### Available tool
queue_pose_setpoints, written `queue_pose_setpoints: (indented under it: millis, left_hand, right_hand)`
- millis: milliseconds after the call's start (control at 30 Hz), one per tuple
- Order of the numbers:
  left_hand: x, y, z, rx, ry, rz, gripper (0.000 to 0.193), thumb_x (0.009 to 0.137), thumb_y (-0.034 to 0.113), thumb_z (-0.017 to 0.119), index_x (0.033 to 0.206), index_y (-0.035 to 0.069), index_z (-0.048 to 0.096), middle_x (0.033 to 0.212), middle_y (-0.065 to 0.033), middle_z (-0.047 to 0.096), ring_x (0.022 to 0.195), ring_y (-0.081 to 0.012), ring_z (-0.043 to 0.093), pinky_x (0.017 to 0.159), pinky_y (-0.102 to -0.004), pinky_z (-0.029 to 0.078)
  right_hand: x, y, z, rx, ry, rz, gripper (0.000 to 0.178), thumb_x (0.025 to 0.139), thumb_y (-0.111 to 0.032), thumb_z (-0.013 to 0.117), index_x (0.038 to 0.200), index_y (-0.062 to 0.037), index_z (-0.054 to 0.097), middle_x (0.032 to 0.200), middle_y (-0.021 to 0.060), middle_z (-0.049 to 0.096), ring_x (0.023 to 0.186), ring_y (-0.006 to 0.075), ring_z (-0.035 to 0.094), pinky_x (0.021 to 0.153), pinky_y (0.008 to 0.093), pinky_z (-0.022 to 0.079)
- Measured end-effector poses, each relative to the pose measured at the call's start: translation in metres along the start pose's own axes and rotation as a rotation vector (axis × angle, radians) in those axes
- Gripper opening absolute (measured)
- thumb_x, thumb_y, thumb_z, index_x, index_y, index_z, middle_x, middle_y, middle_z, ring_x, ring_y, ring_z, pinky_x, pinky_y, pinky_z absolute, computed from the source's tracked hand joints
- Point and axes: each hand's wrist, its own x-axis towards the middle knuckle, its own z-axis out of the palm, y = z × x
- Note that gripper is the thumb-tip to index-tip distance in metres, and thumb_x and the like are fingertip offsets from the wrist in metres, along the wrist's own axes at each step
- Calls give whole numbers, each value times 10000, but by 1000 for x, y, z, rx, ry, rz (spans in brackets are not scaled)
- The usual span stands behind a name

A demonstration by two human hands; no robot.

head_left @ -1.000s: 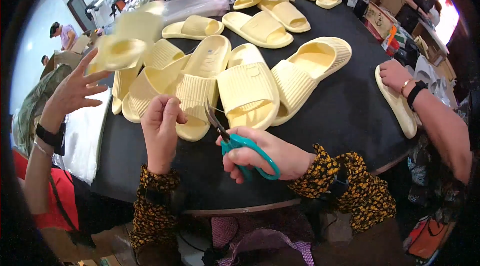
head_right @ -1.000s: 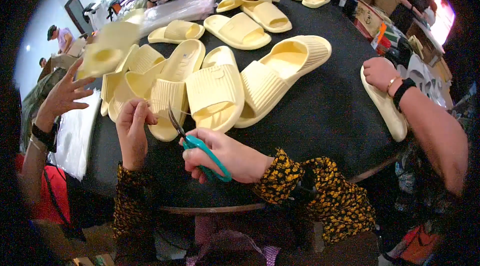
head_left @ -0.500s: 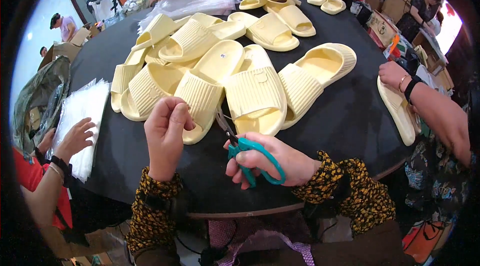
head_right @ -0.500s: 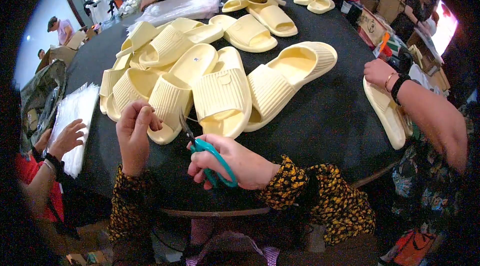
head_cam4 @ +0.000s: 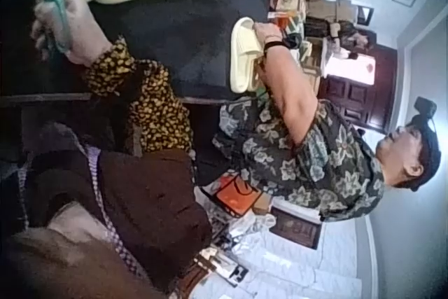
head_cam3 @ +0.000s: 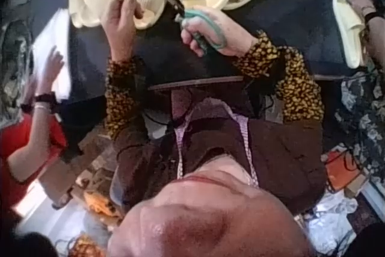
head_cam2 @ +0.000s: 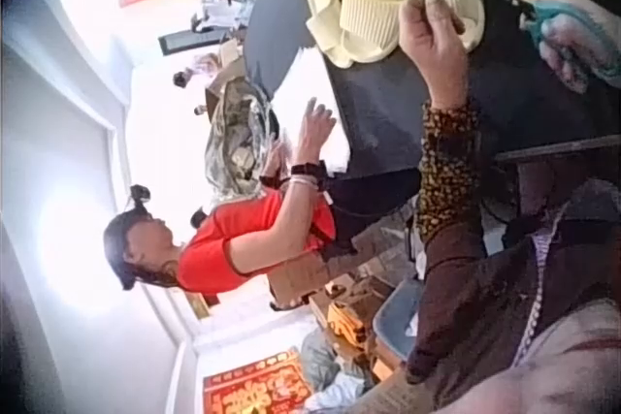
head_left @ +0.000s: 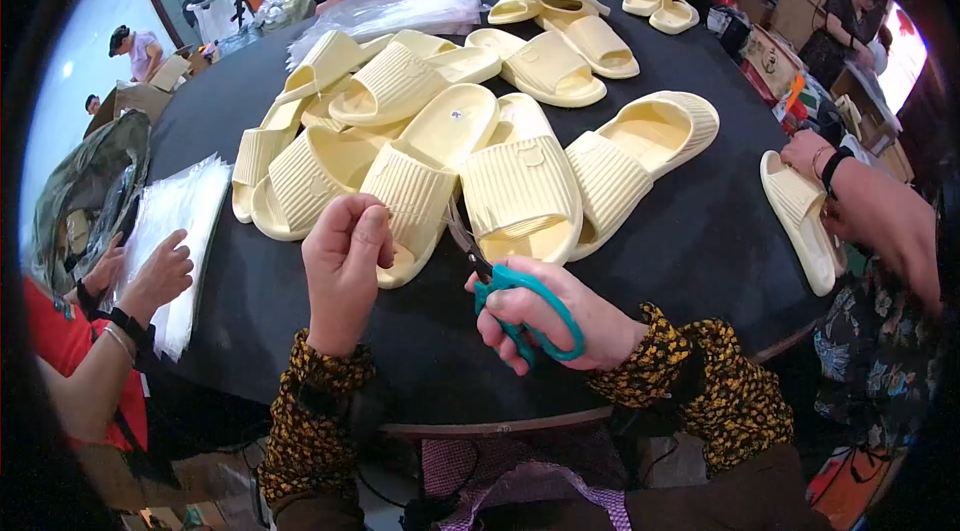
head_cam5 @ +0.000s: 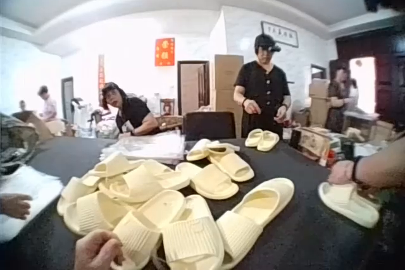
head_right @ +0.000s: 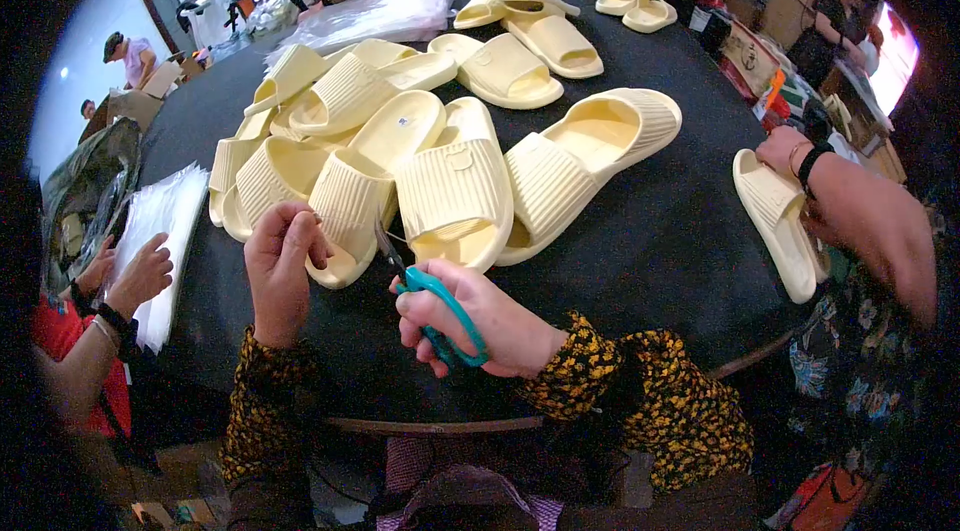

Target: Trimming excess material or thread from molded sandals using scissors.

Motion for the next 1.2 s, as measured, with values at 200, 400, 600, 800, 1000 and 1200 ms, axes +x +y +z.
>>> queue_pose_setpoints:
  millis: [200,400,600,800,1000,1200]
  left_hand:
    - [3,1,3,53,59,-9,157,948,129,478,895,-5,542,601,16,472,507,-50,404,464,-190,303]
    - [3,1,0,7,88,18,162,952,136,476,904,-4,544,581,32,436,483,-32,358,438,-182,258]
    - [3,-2,-6,-16,110,22,140,947,108,488,878,0,545,605,36,451,501,-27,380,451,-171,282]
    - [4,4,-11,-43,221,59,171,952,154,484,905,-1,538,574,24,425,460,-38,347,400,-195,252]
    - [-48,38,-44,-174,278,209,123,947,93,464,935,-12,527,571,23,389,454,-48,334,414,-195,277]
    - [-125,58,-92,69,367,138,150,964,126,448,940,-9,509,572,26,359,479,-46,282,440,-207,222]
  right_hand:
    - [6,5,-4,60,5,-69,295,861,-228,586,1049,-35,466,694,44,543,498,96,517,397,222,426]
    - [3,2,-1,27,-16,-68,269,855,-202,592,1032,-34,477,686,36,543,476,83,506,379,211,415]
    - [1,-4,-2,-40,-9,-86,358,861,-163,551,1143,22,434,704,61,545,498,101,501,424,227,428]
    - [1,-5,-12,-13,5,-206,314,844,-172,592,1091,-21,471,696,50,548,513,98,531,398,219,437]
    - [-1,-4,-11,-87,-52,-184,291,846,-180,598,1064,-24,487,698,42,553,521,95,538,399,216,436]
    - [2,0,-14,-131,20,-265,223,836,-219,621,950,-46,539,678,34,570,511,86,542,400,213,435]
